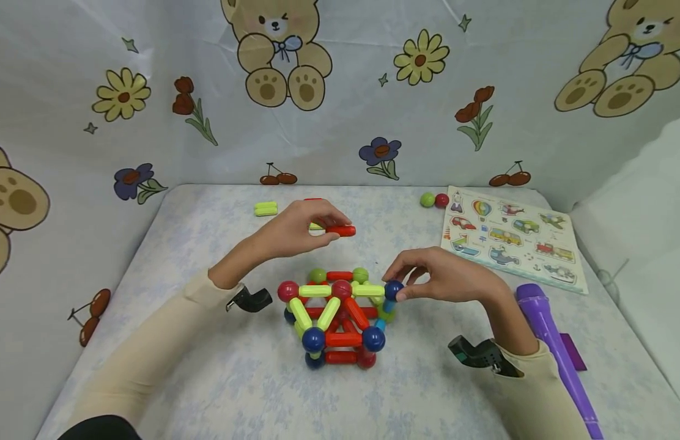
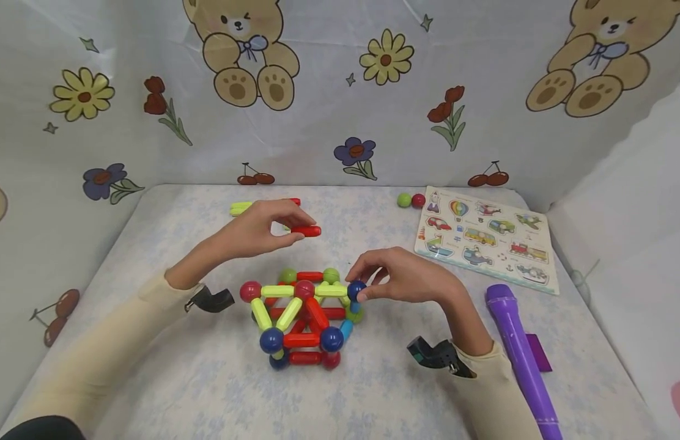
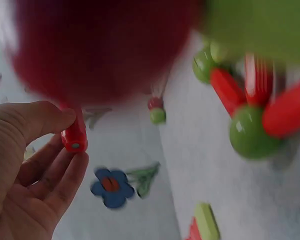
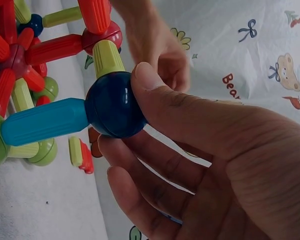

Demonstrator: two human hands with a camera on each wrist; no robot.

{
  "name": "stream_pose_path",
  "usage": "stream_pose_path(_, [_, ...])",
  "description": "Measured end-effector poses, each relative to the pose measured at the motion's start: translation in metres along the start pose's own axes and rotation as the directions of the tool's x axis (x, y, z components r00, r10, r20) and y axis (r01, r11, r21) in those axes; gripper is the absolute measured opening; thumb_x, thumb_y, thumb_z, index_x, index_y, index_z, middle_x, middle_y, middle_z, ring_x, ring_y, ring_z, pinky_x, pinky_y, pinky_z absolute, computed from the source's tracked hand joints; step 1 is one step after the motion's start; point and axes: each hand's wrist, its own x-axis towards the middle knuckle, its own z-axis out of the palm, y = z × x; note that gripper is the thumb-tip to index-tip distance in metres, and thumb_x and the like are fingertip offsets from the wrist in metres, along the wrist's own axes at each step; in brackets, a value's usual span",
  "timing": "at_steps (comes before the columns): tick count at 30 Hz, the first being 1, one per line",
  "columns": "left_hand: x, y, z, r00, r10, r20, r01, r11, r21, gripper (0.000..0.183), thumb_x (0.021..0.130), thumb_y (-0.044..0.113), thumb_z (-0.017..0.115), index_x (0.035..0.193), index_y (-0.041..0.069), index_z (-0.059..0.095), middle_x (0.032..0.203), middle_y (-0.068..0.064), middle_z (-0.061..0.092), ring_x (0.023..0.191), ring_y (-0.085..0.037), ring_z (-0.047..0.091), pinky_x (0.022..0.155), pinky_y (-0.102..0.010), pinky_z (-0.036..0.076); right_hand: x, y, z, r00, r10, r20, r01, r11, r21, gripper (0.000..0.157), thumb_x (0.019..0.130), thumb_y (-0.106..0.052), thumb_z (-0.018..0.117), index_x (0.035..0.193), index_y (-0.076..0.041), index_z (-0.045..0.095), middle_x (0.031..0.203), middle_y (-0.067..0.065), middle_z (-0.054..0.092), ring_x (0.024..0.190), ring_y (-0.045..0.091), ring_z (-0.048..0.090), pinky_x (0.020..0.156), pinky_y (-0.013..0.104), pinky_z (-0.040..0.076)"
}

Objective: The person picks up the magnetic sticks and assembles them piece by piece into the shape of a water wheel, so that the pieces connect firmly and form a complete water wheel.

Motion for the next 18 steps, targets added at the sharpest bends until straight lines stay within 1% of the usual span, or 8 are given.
stream_pose_path(2, [-0.001, 0.017, 0.002, 0.997, 0.055, 0.049, -0.055, 0.998, -0.002, 0.031, 0.099, 0.004, 0.077, 0.13, 0.006, 0.075, 0.123, -0.004, 0.077, 0.109, -0.016, 0.073, 0.096, -0.032, 0.06, -0.001, 0.0, 0.0, 1.0, 0.005, -0.002, -0.005, 1.0, -0.003, 0.028, 0.101, -0.02, 0.079, 0.128, -0.013, 0.074, 0.126, 0.001, 0.074, 0.112, 0.018, 0.071, 0.097, 0.032, 0.06])
stream_pose_path(4, [-0.001, 0.03, 0.005, 0.988, 0.12, 0.094, -0.12, 0.993, -0.007, 0.031, 0.1, 0.005, 0.076, 0.13, 0.006, 0.075, 0.124, -0.002, 0.077, 0.112, -0.014, 0.072, 0.097, -0.029, 0.059, -0.002, 0.001, -0.001, 1.0, 0.006, -0.002, -0.006, 1.0, -0.008, 0.029, 0.101, -0.021, 0.078, 0.129, -0.012, 0.074, 0.127, 0.002, 0.074, 0.113, 0.019, 0.071, 0.097, 0.032, 0.06])
stream_pose_path(6, [-0.001, 0.04, 0.008, 0.974, 0.183, 0.136, -0.183, 0.983, -0.016, 0.031, 0.101, 0.005, 0.076, 0.131, 0.006, 0.074, 0.125, -0.002, 0.076, 0.115, -0.013, 0.07, 0.1, -0.028, 0.058, -0.003, 0.002, -0.002, 1.0, 0.005, 0.0, -0.005, 1.0, -0.016, 0.03, 0.101, -0.022, 0.078, 0.129, -0.011, 0.074, 0.128, 0.003, 0.075, 0.113, 0.02, 0.071, 0.097, 0.032, 0.06])
stream_pose_path(8, [0.001, 0.048, 0.011, 0.957, 0.232, 0.176, -0.23, 0.973, -0.027, 0.031, 0.101, 0.004, 0.074, 0.132, 0.007, 0.073, 0.125, -0.001, 0.074, 0.117, -0.011, 0.069, 0.102, -0.028, 0.057, -0.005, 0.004, -0.003, 1.0, 0.009, 0.004, -0.009, 1.0, -0.025, 0.031, 0.101, -0.023, 0.078, 0.13, -0.01, 0.074, 0.127, 0.003, 0.075, 0.113, 0.02, 0.072, 0.096, 0.031, 0.06])
stream_pose_path(11, [0.003, 0.056, 0.018, 0.926, 0.287, 0.246, -0.285, 0.958, -0.045, 0.034, 0.102, 0.002, 0.073, 0.135, 0.007, 0.073, 0.126, -0.002, 0.07, 0.116, -0.01, 0.065, 0.101, -0.026, 0.056, -0.008, 0.008, -0.007, 0.999, 0.033, 0.011, -0.033, 0.999, -0.04, 0.033, 0.101, -0.023, 0.078, 0.131, -0.01, 0.073, 0.127, 0.003, 0.075, 0.112, 0.019, 0.072, 0.096, 0.03, 0.06])
stream_pose_path(13, [0.005, 0.061, 0.023, 0.901, 0.317, 0.296, -0.315, 0.947, -0.055, 0.034, 0.102, 0.001, 0.072, 0.135, 0.007, 0.074, 0.125, -0.003, 0.066, 0.116, -0.011, 0.062, 0.1, -0.024, 0.055, -0.01, 0.011, -0.009, 0.999, 0.05, 0.008, -0.049, 0.997, -0.053, 0.034, 0.101, -0.024, 0.079, 0.131, -0.01, 0.073, 0.127, 0.004, 0.075, 0.111, 0.019, 0.073, 0.096, 0.03, 0.06])
stream_pose_path(15, [0.007, 0.066, 0.028, 0.873, 0.346, 0.345, -0.339, 0.937, -0.081, 0.033, 0.102, -0.001, 0.071, 0.133, 0.007, 0.075, 0.125, -0.005, 0.064, 0.116, -0.012, 0.061, 0.099, -0.021, 0.054, -0.012, 0.014, -0.011, 0.998, 0.062, -0.001, -0.062, 0.996, -0.067, 0.034, 0.101, -0.026, 0.079, 0.131, -0.011, 0.073, 0.127, 0.004, 0.075, 0.111, 0.019, 0.073, 0.096, 0.03, 0.06])
stream_pose_path(18, [0.01, 0.075, 0.035, 0.827, 0.384, 0.41, -0.376, 0.921, -0.104, 0.027, 0.102, -0.001, 0.07, 0.127, 0.007, 0.078, 0.126, -0.006, 0.065, 0.118, -0.012, 0.062, 0.102, -0.018, 0.051, -0.014, 0.015, -0.014, 0.997, 0.07, -0.019, -0.071, 0.994, -0.082, 0.034, 0.101, -0.026, 0.078, 0.131, -0.012, 0.074, 0.126, 0.005, 0.075, 0.111, 0.021, 0.073, 0.096, 0.031, 0.061])
